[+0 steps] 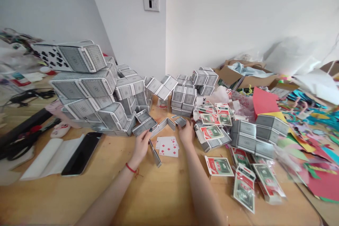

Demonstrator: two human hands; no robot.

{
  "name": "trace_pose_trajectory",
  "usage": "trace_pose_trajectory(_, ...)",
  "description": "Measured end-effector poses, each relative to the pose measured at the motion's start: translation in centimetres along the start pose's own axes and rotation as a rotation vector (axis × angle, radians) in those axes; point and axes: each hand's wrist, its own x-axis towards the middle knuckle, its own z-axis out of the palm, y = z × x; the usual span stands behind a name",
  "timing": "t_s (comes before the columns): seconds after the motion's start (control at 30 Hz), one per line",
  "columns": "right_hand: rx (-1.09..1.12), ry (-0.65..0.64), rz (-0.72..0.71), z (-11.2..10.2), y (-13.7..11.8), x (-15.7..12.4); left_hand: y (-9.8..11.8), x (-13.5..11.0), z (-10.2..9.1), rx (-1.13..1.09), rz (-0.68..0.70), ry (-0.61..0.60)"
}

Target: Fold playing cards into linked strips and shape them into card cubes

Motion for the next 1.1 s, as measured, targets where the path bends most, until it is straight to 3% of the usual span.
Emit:
trace_pose_trajectory(0.13,0.115,-0.038,0.02,-0.3,0.4,-0.8,0.1,0.4,0.0,-0.049,0.018,0.066)
trace_pose_trajectory(0.33,0.43,-0.193,0.076,-1.6,0.3,-1.9,0.2,0.6,-0.2,-0.183,-0.055,0.105)
trace_pose_trajectory(0.5,0.804,-0.305,0.19,-3.1,-1.6,-3.4,0.2,0.6,-0.3,-0.246,-0.084,0.08)
trace_pose_trajectory(0.57,0.901,-0.419,0.227,-3.6,-2.8,-4.1,0.2,0.7,-0.3,-0.263,-0.078,0.094)
trace_pose_trajectory(0.73,1.035,-0.576,0.31,-4.1,-5.0,-4.8,0.4,0.7,-0.4,-0.348,-0.11,0.113)
trace_pose_trajectory(1.1,1.172,-0.7,0.359,-3.8,-5.9,-5.4,1.0,0.7,-0.2,-0.427,-0.167,0.139)
